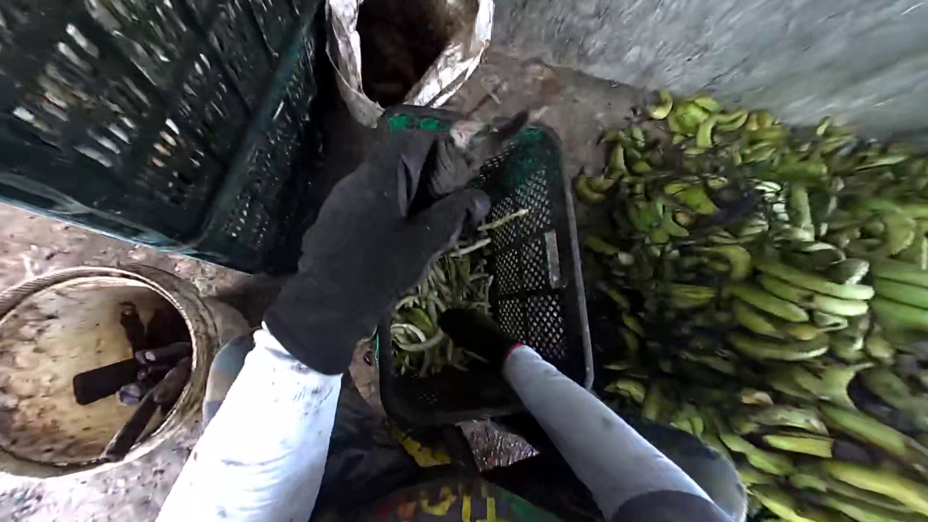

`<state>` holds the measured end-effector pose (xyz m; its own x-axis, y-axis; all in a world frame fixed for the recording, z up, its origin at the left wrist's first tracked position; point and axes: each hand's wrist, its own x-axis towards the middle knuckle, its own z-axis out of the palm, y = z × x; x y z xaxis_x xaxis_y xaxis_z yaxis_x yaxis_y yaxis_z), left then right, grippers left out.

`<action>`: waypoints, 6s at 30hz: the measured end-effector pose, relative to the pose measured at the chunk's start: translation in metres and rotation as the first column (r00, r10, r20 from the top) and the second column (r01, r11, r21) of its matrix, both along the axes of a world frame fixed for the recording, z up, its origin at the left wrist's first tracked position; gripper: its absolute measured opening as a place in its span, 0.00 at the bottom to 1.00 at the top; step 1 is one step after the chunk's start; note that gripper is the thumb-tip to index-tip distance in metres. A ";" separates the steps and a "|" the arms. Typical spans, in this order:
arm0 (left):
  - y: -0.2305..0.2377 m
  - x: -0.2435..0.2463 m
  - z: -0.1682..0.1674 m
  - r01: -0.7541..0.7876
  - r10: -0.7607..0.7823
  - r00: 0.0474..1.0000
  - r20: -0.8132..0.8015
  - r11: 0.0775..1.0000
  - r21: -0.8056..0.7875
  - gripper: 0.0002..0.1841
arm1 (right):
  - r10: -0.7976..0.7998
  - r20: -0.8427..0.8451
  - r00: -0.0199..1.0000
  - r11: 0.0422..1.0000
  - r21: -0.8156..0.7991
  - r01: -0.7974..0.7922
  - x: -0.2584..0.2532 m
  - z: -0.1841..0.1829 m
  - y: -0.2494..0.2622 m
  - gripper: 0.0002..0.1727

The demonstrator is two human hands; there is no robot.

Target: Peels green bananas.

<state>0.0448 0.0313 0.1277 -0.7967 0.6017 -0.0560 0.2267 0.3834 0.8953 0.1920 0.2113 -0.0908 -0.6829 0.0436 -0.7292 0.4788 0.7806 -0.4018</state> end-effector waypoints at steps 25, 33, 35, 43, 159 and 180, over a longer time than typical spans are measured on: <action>0.021 0.027 -0.025 -0.007 -0.046 0.991 0.126 0.921 0.390 0.21 | -0.462 -0.737 0.493 0.882 -0.324 0.341 0.023 0.227 0.083 0.37; 0.043 0.102 -0.079 0.066 -0.228 0.867 0.443 0.934 0.351 0.23 | -0.866 -0.491 0.096 0.483 -0.771 0.416 0.042 0.170 0.065 0.31; 0.053 0.122 -0.086 0.067 -0.278 0.809 0.519 0.919 0.388 0.23 | -0.860 -0.509 0.026 0.476 -0.783 0.401 0.048 0.175 0.056 0.33; 0.083 0.137 -0.055 0.044 -0.354 0.808 0.472 0.834 0.550 0.24 | -0.888 -0.456 -0.065 0.429 -0.870 0.244 0.061 0.196 0.061 0.31; 0.097 0.041 -0.062 0.206 -0.243 0.957 -0.158 0.953 -0.222 0.22 | -0.791 -0.430 0.436 0.573 -0.769 0.282 0.061 0.175 0.048 0.28; 0.102 0.077 -0.076 0.349 -0.338 0.934 0.115 0.933 -0.085 0.26 | -0.958 -0.161 0.238 0.216 -0.950 0.226 0.062 0.145 0.064 0.20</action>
<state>0.1217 0.1336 0.0513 -0.5299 0.8247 -0.1978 0.2753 0.3879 0.8796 0.2541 0.2754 0.0540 -0.8416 0.5251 -0.1267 -0.0889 -0.3659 -0.9264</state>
